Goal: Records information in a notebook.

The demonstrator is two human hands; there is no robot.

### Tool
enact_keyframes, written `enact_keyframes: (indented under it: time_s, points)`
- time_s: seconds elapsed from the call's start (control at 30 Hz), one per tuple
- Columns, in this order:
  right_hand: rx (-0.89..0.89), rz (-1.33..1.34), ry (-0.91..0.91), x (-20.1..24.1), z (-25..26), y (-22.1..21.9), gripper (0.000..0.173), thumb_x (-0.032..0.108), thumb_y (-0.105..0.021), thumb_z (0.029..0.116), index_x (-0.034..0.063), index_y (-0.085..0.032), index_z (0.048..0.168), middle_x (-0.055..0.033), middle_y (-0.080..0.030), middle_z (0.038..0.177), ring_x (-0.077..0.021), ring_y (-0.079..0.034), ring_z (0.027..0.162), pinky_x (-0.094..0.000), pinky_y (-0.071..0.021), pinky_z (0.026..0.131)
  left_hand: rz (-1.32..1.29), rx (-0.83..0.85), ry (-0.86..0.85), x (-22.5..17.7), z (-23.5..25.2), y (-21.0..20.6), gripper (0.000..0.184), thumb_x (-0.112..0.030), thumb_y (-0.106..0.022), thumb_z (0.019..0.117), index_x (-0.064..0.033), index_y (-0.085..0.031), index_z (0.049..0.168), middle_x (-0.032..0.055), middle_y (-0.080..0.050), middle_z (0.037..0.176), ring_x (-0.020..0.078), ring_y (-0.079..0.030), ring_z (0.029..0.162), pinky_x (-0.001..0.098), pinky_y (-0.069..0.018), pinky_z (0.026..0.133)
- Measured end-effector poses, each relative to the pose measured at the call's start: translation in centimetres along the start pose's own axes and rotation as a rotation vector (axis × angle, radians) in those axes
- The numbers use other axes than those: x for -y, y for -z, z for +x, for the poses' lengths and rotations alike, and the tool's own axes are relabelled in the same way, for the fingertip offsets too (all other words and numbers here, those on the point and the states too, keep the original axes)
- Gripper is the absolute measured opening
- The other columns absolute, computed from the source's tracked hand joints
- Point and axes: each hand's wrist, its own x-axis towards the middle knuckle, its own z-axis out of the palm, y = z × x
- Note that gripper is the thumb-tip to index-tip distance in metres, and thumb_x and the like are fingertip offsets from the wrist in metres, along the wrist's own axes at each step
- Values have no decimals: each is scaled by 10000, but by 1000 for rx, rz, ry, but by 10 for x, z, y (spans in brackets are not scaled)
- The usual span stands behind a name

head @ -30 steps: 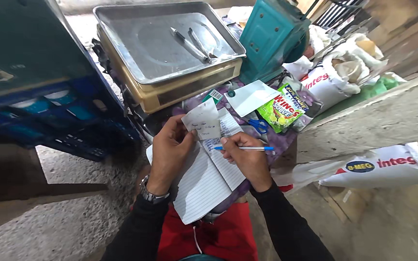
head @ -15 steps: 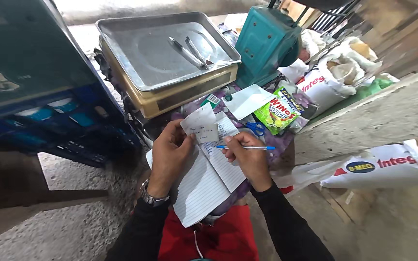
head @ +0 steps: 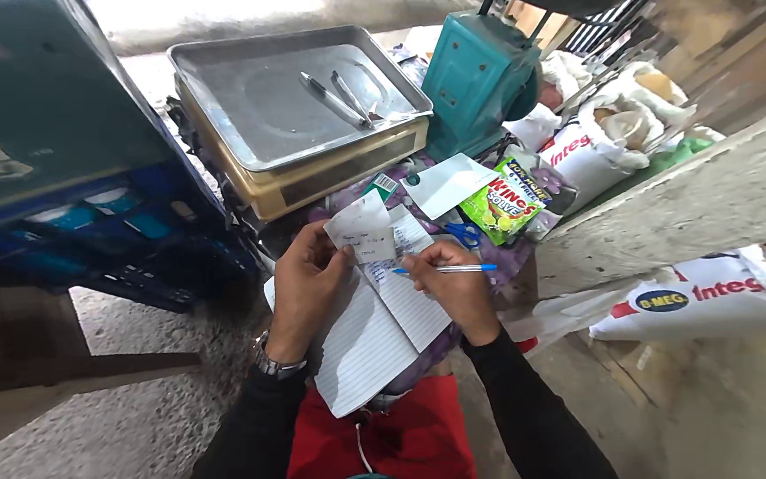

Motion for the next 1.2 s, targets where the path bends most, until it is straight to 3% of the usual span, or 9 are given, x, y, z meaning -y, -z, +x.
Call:
enact_keyframes:
  time_s: [0.17, 0.6, 1.2]
  points:
    - [14, 14, -4, -1, -2, -1, 200, 206, -761, 949, 22, -699, 899, -116, -730, 753, -208, -707, 616, -318, -600, 523, -15, -3, -11, 2, 0, 0, 371, -107, -757, 926, -196, -645, 1268, -14, -750, 965, 135, -727, 786, 329, -642, 698]
    - [50, -4, 47, -1, -4, -6, 162, 156, -769, 939, 14, -708, 892, -100, -734, 755, -204, -720, 646, -335, -635, 600, -9, 2, -18, 2, 0, 2, 361, -120, -748, 937, -197, -639, 1273, -22, -747, 962, 128, -719, 776, 316, -634, 685]
    - [26, -18, 41, -2, -3, -5, 170, 168, -756, 949, 20, -706, 883, -103, -734, 749, -207, -720, 638, -335, -628, 569, -35, 5, -12, 2, 0, 1, 354, -115, -742, 940, -193, -642, 1270, -15, -749, 975, 138, -728, 794, 326, -642, 701]
